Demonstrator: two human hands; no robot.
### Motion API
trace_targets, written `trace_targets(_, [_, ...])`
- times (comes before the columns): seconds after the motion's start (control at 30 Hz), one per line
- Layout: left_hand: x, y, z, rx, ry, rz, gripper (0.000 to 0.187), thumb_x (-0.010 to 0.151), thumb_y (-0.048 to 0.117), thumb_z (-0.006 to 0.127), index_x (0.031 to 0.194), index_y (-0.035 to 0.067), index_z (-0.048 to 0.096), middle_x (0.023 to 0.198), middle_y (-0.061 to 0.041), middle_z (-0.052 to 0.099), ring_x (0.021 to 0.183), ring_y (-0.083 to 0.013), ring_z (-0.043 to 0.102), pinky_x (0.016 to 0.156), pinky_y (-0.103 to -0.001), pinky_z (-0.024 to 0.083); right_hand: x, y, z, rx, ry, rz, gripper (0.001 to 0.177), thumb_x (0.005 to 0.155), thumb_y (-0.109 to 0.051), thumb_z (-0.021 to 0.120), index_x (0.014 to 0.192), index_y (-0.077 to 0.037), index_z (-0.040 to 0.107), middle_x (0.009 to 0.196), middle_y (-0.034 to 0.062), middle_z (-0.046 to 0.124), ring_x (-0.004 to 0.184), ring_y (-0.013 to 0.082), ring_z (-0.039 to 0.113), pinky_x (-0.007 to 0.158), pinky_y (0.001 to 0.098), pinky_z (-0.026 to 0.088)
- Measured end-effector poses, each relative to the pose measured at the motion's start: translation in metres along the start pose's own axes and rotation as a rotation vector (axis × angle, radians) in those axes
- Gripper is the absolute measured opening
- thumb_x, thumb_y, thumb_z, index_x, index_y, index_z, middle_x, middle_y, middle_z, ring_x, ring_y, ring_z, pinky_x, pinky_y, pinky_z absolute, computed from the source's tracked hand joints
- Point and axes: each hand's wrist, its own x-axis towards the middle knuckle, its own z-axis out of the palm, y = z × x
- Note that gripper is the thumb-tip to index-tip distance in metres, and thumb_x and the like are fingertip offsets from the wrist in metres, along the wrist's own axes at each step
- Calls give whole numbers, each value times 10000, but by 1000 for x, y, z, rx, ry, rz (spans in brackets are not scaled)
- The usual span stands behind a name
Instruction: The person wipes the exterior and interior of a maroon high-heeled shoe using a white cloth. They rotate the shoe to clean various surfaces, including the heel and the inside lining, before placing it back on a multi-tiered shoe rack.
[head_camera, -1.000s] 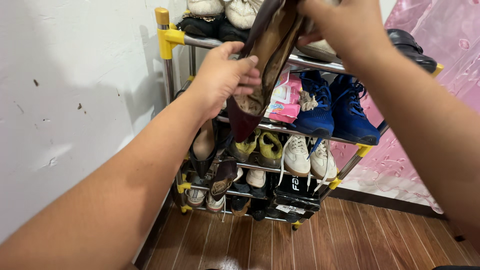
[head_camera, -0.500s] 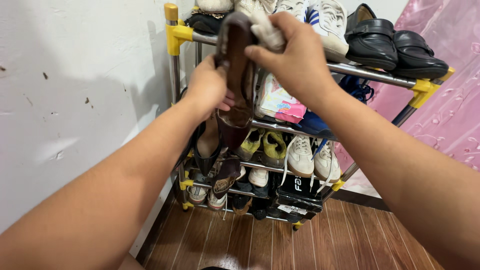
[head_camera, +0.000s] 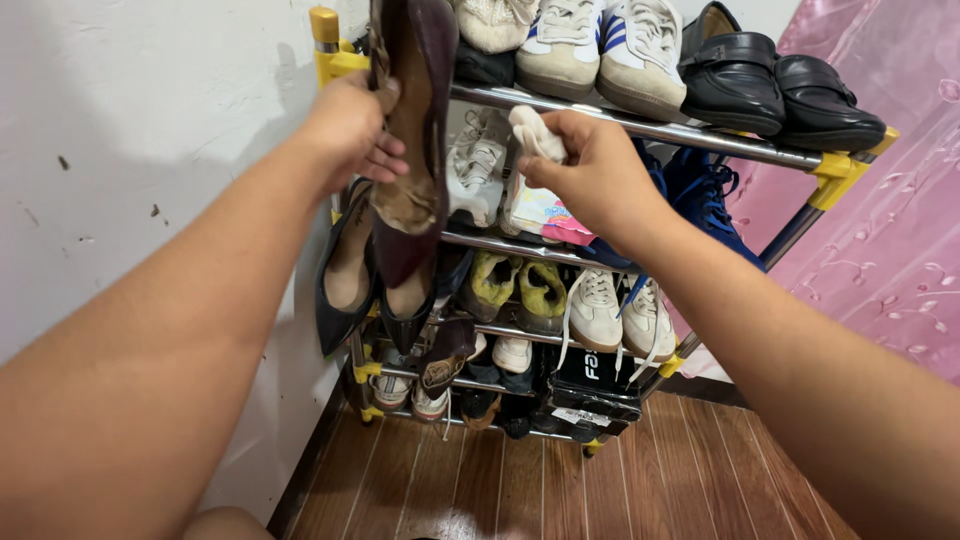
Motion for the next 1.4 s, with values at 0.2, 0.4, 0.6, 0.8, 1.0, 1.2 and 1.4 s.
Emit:
trace_targets(0.2, [-5,3,-9,3,85,30,494,1043,404,480,1481,194,387,755,-75,619,554,-215,663,505,-346,569,-9,3,3,-47,1,56,390,902,-125,724,1248,32,635,1016,72,749,890,106,713,802,261,576])
trace_targets(0.4, [16,-2,-5,72,12,4,491,1045,401,463,1493,214,390,779,-98,615,576,-231,671,504,-359,573,-4,5,12,10,-28,50,384,918,-142,712,1245,43,635,1011,75,745,875,109,708,800,265,580])
trace_targets(0.6, [36,-9,-4,100,-30,-101,445,1052,421,469,1439,203,437,810,-127,616,603,-266,670,533,-394,570,2,-5,15,54,-27,95,367,951,-170,665,1257,29,634,1020,56,744,877,99,715,822,264,590])
trace_targets(0.8, [48,-15,-7,137,-5,-165,431,1031,416,488,1415,227,438,852,-131,624,636,-289,678,568,-411,581,4,-6,14,105,-29,119,354,976,-176,634,1263,31,634,1033,65,738,884,109,705,830,274,592])
trace_targets(1.0, [49,-26,-3,23,-29,-143,421,1008,404,492,1360,180,442,866,-155,634,638,-292,671,584,-429,580,3,0,19,162,-45,94,340,996,-189,619,1252,35,637,1042,55,728,906,101,693,840,283,615])
trace_targets(1.2, [42,-30,1,-39,58,-109,459,996,393,582,1317,73,508,895,-150,652,662,-280,689,600,-416,593,-1,0,16,174,-37,106,331,998,-199,613,1239,27,642,1023,46,717,891,94,682,841,283,617])
trace_targets(1.4, [23,-29,11,-111,204,-86,446,968,290,624,1266,-11,485,918,-162,613,613,-288,659,515,-396,546,-5,-2,11,179,-20,131,326,1005,-207,610,1227,28,652,977,49,715,856,101,681,841,288,613])
